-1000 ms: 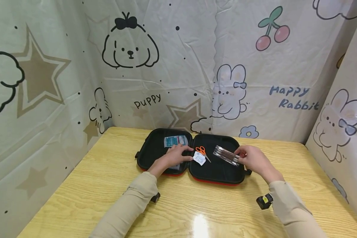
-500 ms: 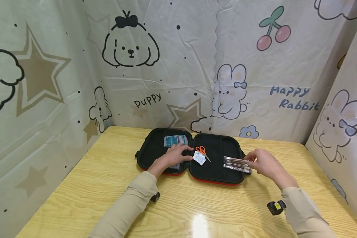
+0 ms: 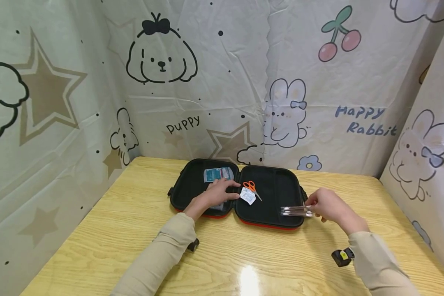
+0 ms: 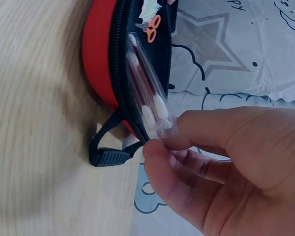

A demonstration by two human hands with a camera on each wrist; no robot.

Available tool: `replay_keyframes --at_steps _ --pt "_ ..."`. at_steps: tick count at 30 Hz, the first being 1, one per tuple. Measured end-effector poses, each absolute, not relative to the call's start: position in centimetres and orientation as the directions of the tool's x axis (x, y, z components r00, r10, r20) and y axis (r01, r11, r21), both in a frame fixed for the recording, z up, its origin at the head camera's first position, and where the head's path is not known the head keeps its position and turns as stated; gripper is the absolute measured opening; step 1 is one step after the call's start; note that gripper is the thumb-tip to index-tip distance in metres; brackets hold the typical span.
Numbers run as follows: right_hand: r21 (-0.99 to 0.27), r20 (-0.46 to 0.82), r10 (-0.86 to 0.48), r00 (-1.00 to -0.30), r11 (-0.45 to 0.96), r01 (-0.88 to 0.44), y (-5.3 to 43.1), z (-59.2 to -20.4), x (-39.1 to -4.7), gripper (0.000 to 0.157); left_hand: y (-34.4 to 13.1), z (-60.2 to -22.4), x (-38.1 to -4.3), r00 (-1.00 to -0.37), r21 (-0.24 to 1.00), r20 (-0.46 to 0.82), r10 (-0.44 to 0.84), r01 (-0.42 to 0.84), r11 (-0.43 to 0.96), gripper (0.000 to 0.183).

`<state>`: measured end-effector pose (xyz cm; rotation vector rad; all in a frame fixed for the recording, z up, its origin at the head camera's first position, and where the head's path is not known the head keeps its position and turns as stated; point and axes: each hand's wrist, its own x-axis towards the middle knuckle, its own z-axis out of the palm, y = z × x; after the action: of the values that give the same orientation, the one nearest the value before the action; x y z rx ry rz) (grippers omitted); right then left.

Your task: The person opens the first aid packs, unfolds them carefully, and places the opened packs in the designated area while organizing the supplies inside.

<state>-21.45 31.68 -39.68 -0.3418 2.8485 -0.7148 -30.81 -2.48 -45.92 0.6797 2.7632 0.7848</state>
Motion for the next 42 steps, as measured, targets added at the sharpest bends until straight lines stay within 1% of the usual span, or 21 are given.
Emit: replay_keyframes --at_steps 4,9,11,18,21,24,30,36,42 --pt "-0.473 -0.092 -0.274 -0.957 0.858 -0.200 31.5 -40.0 -21.5 0.018 -2.1 -45.8 -31.1 -0.876 0.530 -0.058 0.478 0.379 0.759 0.046" --pt "-0.442 -0.033 -0.279 -0.960 0.865 -0.237 31.0 -40.3 -22.0 0.028 -2.2 -45.6 -30.9 -0.880 0.539 -0.034 0.474 0.383 0.750 0.044" --pt "-0.435 -0.024 -0.279 -0.960 0.867 -0.241 30.7 -40.5 -22.2 0.029 -2.3 -45.7 -30.7 -0.880 0.544 -0.034 0.475 0.382 0.747 0.044" --pt "-0.451 -0.047 -0.262 -0.964 0.867 -0.213 29.6 -41.4 -22.7 0.020 -2.4 -46.2 -30.6 -0.877 0.541 -0.019 0.481 0.395 0.743 0.044" --pt "-0.428 -0.039 -0.267 -0.963 0.875 -0.225 29.1 -41.7 -23.1 0.017 -2.4 -46.1 -30.6 -0.879 0.537 -0.016 0.476 0.394 0.746 0.043" --pt "-0.374 -0.010 -0.276 -0.961 0.892 -0.252 28.4 -41.9 -23.4 0.012 -2.4 -46.0 -30.6 -0.879 0.538 -0.015 0.476 0.394 0.745 0.044" --pt "-0.347 -0.013 -0.275 -0.961 0.903 -0.254 27.5 -42.6 -23.5 0.011 -2.5 -45.9 -30.5 -0.881 0.536 -0.019 0.474 0.391 0.748 0.044" --pt "-0.321 -0.013 -0.297 -0.955 0.906 -0.277 26.8 -43.3 -23.5 0.006 -2.5 -46.0 -30.6 -0.879 0.533 -0.017 0.476 0.395 0.748 0.044" --pt "-0.298 0.003 -0.300 -0.954 0.910 -0.287 25.8 -43.9 -23.6 0.007 -2.6 -46.0 -30.6 -0.879 0.541 -0.021 0.476 0.390 0.745 0.044"
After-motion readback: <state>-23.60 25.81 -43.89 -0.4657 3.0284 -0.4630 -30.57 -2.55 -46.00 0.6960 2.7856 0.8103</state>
